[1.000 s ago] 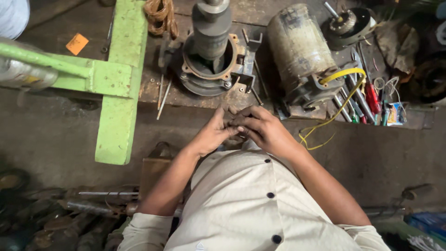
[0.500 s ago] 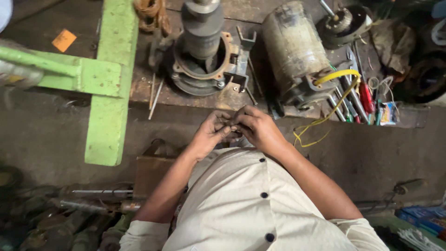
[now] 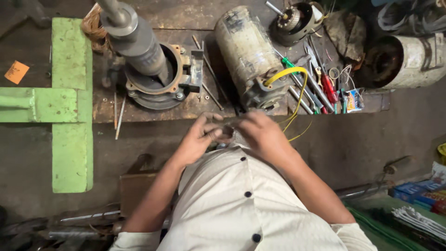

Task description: The person works on an electrical motor and a vertical shaft assembly on a workbench. They use a screwdriver to adjust a yellow cable on the motor, then use a metal rod to rotate the shaft of the vertical assembly.

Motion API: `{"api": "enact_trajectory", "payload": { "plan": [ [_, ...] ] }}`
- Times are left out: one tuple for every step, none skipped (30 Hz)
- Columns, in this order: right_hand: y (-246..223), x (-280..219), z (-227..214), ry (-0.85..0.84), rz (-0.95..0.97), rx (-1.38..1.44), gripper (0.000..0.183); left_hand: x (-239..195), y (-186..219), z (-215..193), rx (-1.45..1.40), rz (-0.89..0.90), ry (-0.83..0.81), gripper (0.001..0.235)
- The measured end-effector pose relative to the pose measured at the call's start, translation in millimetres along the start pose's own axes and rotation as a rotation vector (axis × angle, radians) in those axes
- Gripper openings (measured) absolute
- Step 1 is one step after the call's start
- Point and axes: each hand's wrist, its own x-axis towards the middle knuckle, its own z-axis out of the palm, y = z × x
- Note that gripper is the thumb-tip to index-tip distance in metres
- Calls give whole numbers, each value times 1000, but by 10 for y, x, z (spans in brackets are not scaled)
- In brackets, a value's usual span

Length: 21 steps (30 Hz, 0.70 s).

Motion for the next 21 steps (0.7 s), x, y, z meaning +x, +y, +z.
{"api": "enact_trajectory", "payload": {
  "plan": [
    [93,-28,-64,76,35,46,32,52,21,9,-15,-17,16,26],
    [182,-53,-120,152,70,92,29,95,35,16,-30,-34,31,24],
    [266,-79,-169,209,178,126,25,117,34,24,-52,-12,55,20],
    [358,-86,-215,265,286,160,21,138,28,23,-74,10,78,17],
    [452,-85,-255,322,396,195,17,159,13,24,-96,31,100,14],
    [554,-65,-293,352,362,158,16,178,-9,27,-84,28,119,13],
    [656,-36,-323,383,328,120,15,194,-42,35,-71,25,137,11],
    [741,-13,-342,413,293,83,14,207,-80,48,-59,23,154,10],
    [808,11,-348,414,206,19,16,218,-117,60,-60,22,171,10],
    [856,21,-366,413,118,-46,18,219,-164,100,-61,22,187,10],
    [893,74,-357,425,25,-106,19,239,-174,88,-49,28,203,10],
    [907,108,-357,415,17,-107,20,221,-205,123,-57,48,221,10],
    [922,164,-364,412,6,-112,21,211,-232,164,-62,74,234,11],
    [953,269,-349,409,-5,-117,21,257,-229,111,-67,99,246,12],
    [959,234,-351,387,-8,-125,22,229,-298,120,-76,85,268,12],
    [965,194,-345,365,-11,-132,22,190,-365,104,-85,70,290,13],
    [983,157,-366,338,-17,-145,22,159,-435,108,-100,58,312,14],
    [983,106,-392,301,-30,-160,22,98,-495,129,-108,39,321,14],
    [993,129,-413,279,-54,-177,22,82,-496,89,-104,36,328,14],
    [993,153,-440,258,-77,-194,21,61,-482,72,-101,33,334,14],
    [986,187,-457,246,-75,-204,23,55,-440,47,-102,26,335,13]
  ]
}}
